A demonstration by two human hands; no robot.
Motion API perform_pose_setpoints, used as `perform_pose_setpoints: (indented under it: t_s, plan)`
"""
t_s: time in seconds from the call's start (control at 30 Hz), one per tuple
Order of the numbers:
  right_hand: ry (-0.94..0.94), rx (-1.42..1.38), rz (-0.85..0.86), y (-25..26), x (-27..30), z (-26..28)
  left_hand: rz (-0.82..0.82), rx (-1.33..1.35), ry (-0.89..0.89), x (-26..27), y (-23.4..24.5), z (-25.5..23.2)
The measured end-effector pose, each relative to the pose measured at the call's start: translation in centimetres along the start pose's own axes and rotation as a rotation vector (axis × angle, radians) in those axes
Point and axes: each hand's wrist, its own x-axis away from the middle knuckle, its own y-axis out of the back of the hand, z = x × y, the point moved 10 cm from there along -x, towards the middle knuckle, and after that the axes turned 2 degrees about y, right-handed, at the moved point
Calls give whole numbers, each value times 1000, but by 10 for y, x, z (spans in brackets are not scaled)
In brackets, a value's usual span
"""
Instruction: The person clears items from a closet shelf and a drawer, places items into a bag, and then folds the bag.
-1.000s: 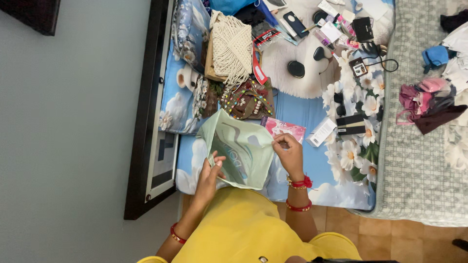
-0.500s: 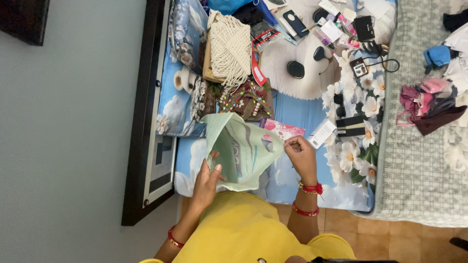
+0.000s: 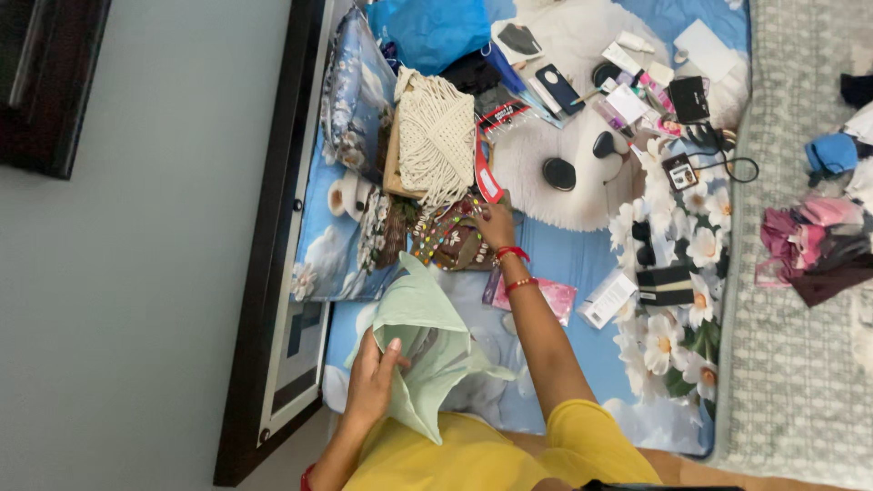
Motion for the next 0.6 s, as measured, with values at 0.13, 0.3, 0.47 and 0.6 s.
perform_pose_setpoints:
  t_s: [0.13, 0.3, 0.47, 0.6]
  plan:
    - [-213, 255, 229, -48, -44, -24, -50, 17, 101, -22, 11, 17]
    - [-466, 235, 382, -83, -54, -53, 0, 208, 43, -36, 18, 26]
    - [-361, 213, 249, -52, -67, -61, 20, 187, 42, -51, 12, 25]
    - [-67, 32, -12, 36, -49, -29, -53, -147, -91, -54, 10, -5]
